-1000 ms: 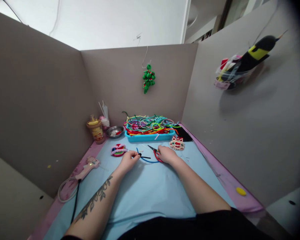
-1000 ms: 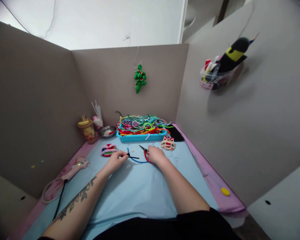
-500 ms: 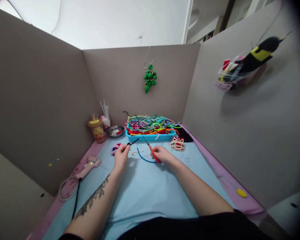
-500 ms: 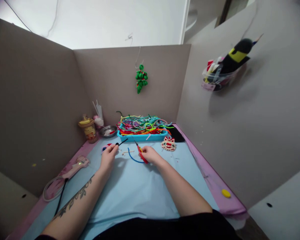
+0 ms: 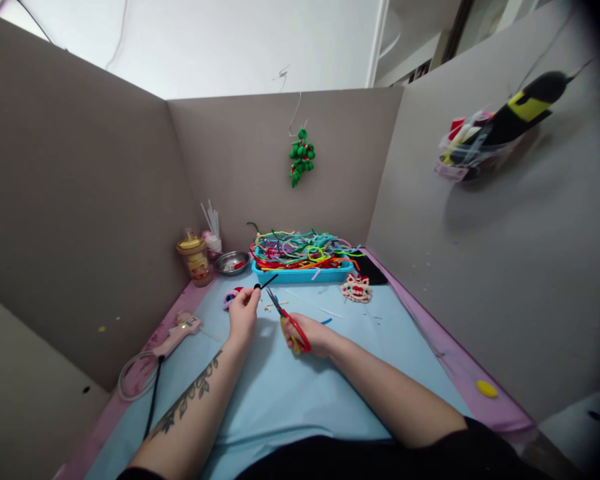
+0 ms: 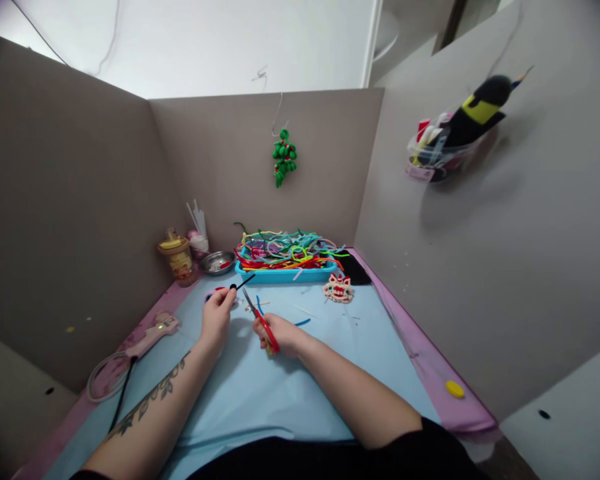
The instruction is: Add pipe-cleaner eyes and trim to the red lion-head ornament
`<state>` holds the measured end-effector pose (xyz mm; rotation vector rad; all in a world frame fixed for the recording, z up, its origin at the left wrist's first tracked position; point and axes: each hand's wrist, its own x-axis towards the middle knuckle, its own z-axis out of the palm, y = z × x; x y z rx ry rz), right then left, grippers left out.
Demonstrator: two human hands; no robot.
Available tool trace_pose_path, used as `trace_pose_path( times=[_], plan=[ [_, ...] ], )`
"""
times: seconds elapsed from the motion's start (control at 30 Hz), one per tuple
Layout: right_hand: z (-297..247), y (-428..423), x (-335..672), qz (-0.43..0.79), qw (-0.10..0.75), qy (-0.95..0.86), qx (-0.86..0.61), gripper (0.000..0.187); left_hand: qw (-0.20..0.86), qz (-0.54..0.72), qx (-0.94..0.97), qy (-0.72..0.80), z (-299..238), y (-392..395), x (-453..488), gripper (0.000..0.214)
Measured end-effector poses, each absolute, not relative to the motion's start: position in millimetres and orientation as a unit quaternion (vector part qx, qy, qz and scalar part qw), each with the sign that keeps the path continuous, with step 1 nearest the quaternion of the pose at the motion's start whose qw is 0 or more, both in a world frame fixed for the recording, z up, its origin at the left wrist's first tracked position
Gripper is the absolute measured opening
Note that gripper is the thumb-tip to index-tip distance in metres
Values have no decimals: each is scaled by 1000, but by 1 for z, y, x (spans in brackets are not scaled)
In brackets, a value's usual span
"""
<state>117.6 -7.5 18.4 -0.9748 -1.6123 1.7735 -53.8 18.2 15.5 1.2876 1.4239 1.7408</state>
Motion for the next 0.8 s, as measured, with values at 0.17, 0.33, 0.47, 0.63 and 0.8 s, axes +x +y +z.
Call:
trace_pose_path(
  times=[0.17, 0.33, 0.47, 0.63, 0.8],
  plan=[
    [4, -1, 116, 651, 295, -590, -376, 55, 204, 615, 536, 541, 21, 11, -48, 28],
    [5, -2, 117, 645, 297, -603, -363, 60, 143, 583, 590, 539, 24, 7, -45, 23],
    [7, -3, 117, 633, 294, -626, -347, 61, 113, 569, 617, 532, 23, 6, -44, 20],
    [6, -2, 118, 617, 301, -643, -340, 59, 104, 557, 626, 535, 23, 6, -43, 21],
    [10, -5, 118, 610, 293, -645, -355, 56, 108, 554, 625, 539, 25, 6, -43, 23]
  ],
)
